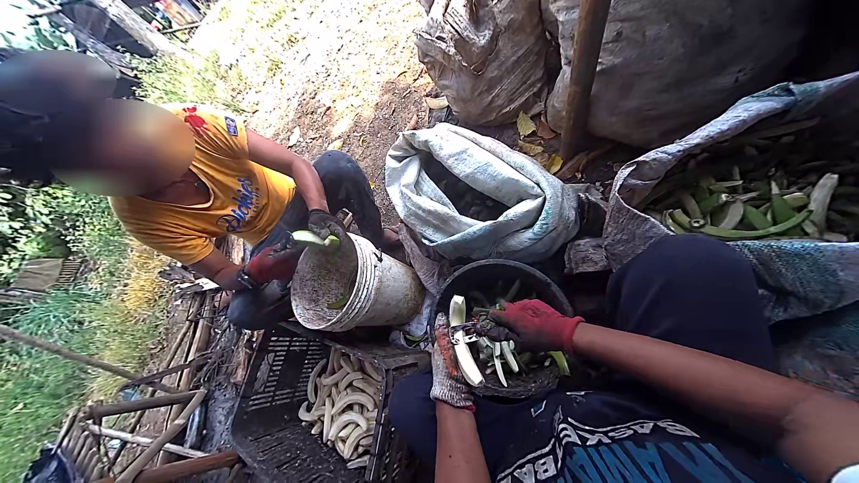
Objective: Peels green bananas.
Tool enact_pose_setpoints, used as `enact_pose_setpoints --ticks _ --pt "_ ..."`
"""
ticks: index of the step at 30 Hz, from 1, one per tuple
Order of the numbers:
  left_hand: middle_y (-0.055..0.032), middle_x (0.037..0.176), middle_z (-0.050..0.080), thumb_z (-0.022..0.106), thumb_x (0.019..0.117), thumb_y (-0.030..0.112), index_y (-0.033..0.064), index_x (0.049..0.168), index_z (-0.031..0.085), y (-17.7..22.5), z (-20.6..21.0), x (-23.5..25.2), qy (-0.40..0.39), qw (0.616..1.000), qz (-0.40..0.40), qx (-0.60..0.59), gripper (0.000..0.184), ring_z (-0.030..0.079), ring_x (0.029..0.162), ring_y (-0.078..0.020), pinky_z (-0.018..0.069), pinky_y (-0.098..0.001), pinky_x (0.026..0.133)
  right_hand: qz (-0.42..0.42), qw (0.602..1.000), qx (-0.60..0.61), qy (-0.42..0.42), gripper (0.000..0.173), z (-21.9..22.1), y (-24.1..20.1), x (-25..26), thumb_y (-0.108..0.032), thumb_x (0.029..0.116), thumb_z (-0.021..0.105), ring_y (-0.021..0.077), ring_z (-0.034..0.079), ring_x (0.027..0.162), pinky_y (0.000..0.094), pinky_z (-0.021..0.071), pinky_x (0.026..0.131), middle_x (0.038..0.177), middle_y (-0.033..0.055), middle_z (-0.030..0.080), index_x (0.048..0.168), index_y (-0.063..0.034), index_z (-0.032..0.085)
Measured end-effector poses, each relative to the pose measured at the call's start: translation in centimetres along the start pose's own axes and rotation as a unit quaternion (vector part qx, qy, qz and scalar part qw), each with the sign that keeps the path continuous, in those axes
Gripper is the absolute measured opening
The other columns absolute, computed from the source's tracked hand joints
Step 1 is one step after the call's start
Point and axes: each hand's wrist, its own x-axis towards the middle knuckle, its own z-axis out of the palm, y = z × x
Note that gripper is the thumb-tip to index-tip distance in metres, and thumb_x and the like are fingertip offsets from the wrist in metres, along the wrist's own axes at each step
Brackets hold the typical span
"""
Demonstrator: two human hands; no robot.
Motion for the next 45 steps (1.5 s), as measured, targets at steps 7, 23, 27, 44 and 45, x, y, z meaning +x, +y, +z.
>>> enact_pose_setpoints --ticks 7,23,27,44,45 --pt "-0.0067 0.079 0.067 0.026 0.1120 0.041 0.0040 0.113 0.058 -1.6 0.1 -0.9 0.028 0.992 -0.112 -0.056 0.049 0.064 0.060 -0.0101 0.0533 -0.0222 0.050 0.091 0.979 -0.060 0.175 0.034 -1.8 2.0 1.0 -0.015 0.1007 0.058 0.0477 0.064 0.110 0.0619 0.0487 0.091 0.118 0.0288 0.065 0.132 -0.0021 0.063" --pt "-0.0166 0.126 0.062 0.038 0.1113 0.037 0.0007 0.145 0.046 8.6 -13.6 -2.4 0.459 0.848 0.214 0.155 0.051 0.064 0.109 -0.0184 0.0534 -0.0362 0.095 0.196 0.975 0.052 0.095 0.051 -7.4 3.5 -0.3 -0.036 0.1035 0.060 0.0460 0.062 0.120 0.0652 0.0471 0.098 0.127 0.0279 0.064 0.141 -0.0023 0.052" --pt "-0.0297 0.151 0.045 0.045 0.1080 0.045 -0.0046 0.155 0.032 10.3 -14.9 -4.3 0.562 0.757 0.126 0.308 0.069 0.044 0.141 -0.0402 0.0339 -0.0517 0.117 0.197 0.951 0.093 0.218 0.043 -12.3 6.5 3.3 -0.026 0.1026 0.065 0.0482 0.064 0.113 0.0687 0.0480 0.094 0.120 0.0294 0.066 0.137 -0.0010 0.055" --pt "-0.0252 0.132 0.062 0.047 0.1069 0.013 -0.0120 0.137 0.052 4.5 -0.2 6.3 0.160 0.956 0.183 0.162 0.040 0.066 0.119 -0.0231 0.0541 -0.0339 0.102 0.299 0.939 0.102 0.137 0.049 -17.1 14.5 18.1 -0.029 0.1032 0.061 0.0463 0.055 0.133 0.0646 0.0410 0.110 0.138 0.0317 0.059 0.136 0.0067 0.057" --pt "-0.0247 0.131 0.064 0.047 0.1068 0.013 -0.0120 0.136 0.053 3.9 -0.7 6.7 0.154 0.959 0.176 0.162 0.039 0.067 0.117 -0.0231 0.0550 -0.0341 0.102 0.329 0.931 0.066 0.143 0.048 -17.7 15.3 17.4 -0.029 0.1021 0.062 0.0483 0.054 0.133 0.0675 0.0410 0.109 0.138 0.0328 0.059 0.134 0.0075 0.059"
